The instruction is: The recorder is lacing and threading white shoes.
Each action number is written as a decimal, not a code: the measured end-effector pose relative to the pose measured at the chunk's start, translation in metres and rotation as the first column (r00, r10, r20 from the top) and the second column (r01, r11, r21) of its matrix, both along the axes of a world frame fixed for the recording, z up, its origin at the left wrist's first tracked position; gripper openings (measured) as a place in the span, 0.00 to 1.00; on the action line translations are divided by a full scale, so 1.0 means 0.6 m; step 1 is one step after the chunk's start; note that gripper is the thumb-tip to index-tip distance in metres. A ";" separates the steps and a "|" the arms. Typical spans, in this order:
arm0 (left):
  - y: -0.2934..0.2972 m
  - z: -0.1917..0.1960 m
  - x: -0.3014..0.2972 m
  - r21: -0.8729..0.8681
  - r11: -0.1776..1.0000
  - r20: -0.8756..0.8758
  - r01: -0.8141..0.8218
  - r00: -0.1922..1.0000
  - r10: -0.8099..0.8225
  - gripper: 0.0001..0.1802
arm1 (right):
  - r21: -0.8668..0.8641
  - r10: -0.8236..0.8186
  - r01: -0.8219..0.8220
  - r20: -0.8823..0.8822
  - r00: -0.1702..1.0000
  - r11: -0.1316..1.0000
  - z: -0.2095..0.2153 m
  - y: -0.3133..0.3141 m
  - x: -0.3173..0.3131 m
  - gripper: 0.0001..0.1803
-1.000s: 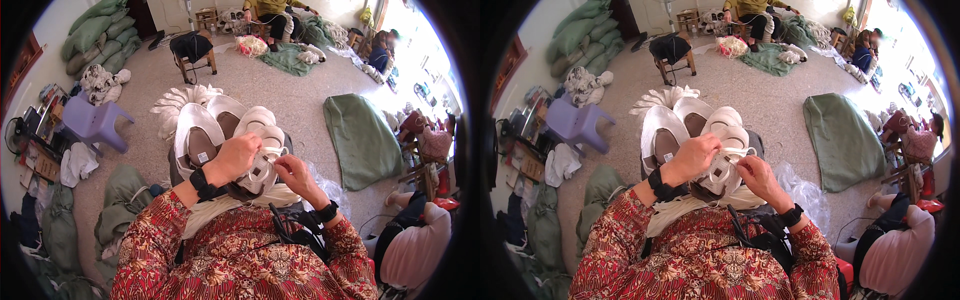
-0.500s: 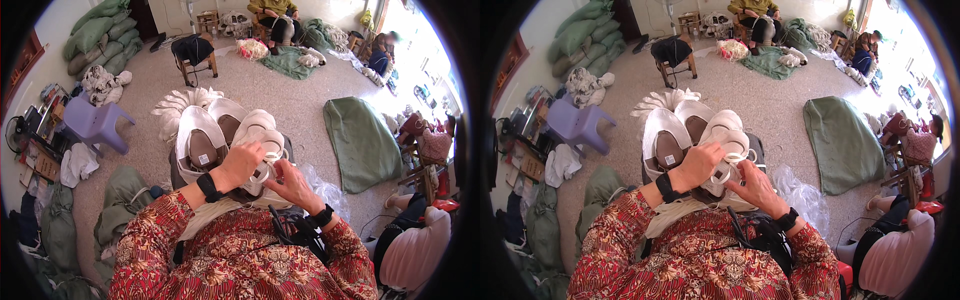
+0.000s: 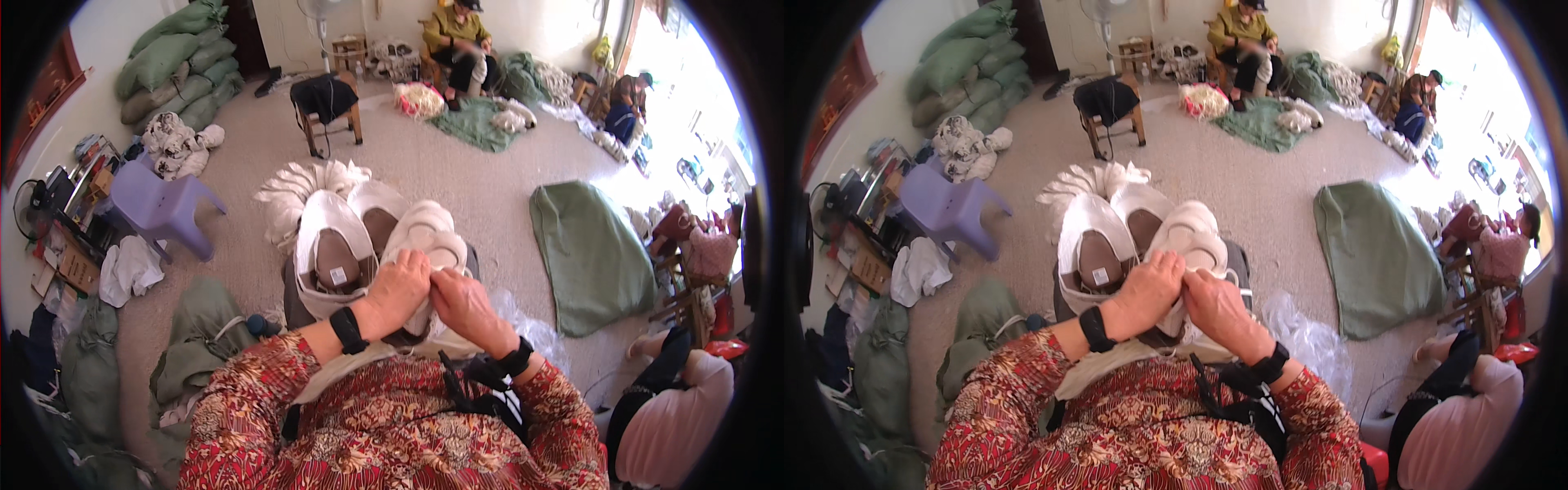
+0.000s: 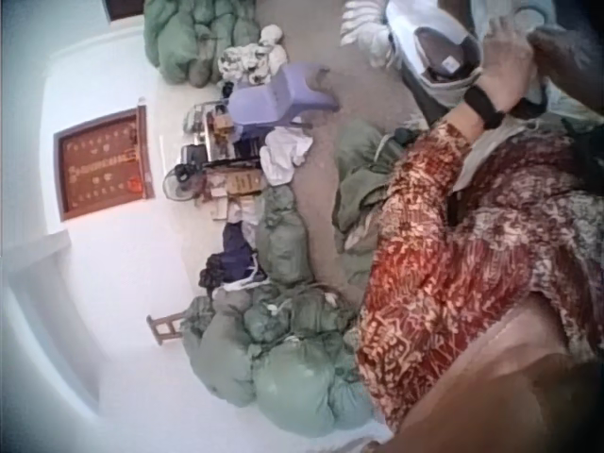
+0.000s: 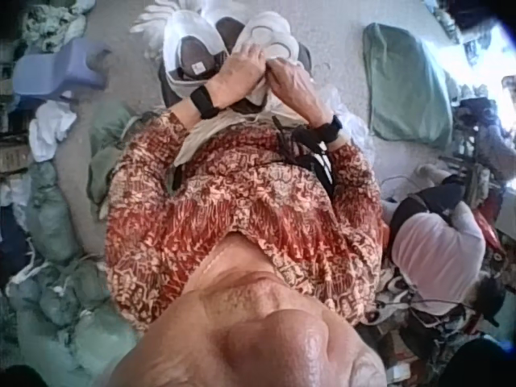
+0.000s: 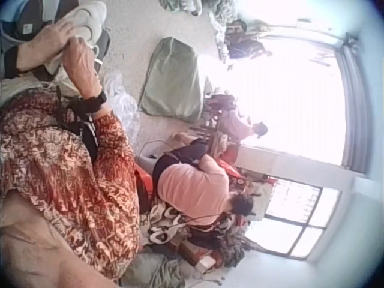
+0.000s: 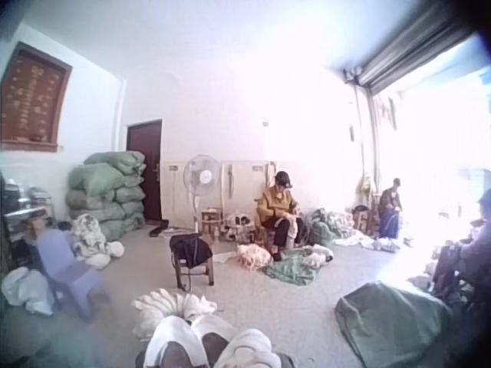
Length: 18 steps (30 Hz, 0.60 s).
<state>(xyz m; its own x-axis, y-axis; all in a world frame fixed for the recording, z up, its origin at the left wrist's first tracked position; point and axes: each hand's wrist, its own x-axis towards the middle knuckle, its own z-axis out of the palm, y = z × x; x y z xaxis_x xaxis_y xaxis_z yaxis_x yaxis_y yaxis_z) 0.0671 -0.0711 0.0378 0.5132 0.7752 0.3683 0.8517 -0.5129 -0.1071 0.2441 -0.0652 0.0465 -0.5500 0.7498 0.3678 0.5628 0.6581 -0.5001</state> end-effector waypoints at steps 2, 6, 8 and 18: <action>0.015 -0.015 -0.001 0.064 0.998 0.035 0.019 0.999 -0.021 0.14 | 0.060 -0.027 0.026 0.016 0.999 0.998 0.000 0.008 -0.008 0.06; 0.007 -0.005 -0.021 0.000 0.996 0.163 0.090 0.983 -0.089 0.16 | 0.076 -0.085 0.077 0.114 0.990 0.994 0.001 0.007 -0.022 0.10; 0.002 0.002 -0.025 -0.036 0.995 0.202 0.096 0.976 -0.087 0.15 | 0.128 -0.085 0.067 0.140 0.987 0.990 -0.001 0.011 -0.026 0.12; 0.028 0.015 -0.049 -0.257 0.953 0.601 0.158 0.799 0.030 0.09 | 0.195 -0.134 0.072 0.327 0.935 0.978 -0.002 0.038 -0.042 0.10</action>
<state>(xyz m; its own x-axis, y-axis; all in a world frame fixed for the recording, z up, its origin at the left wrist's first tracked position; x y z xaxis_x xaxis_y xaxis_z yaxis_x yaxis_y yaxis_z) 0.0378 -0.0546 0.0469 0.3186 0.8650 0.3877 0.6617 -0.4958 0.5624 0.2190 -0.0426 0.0456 -0.5878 0.7489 0.3060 0.7470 0.6477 -0.1501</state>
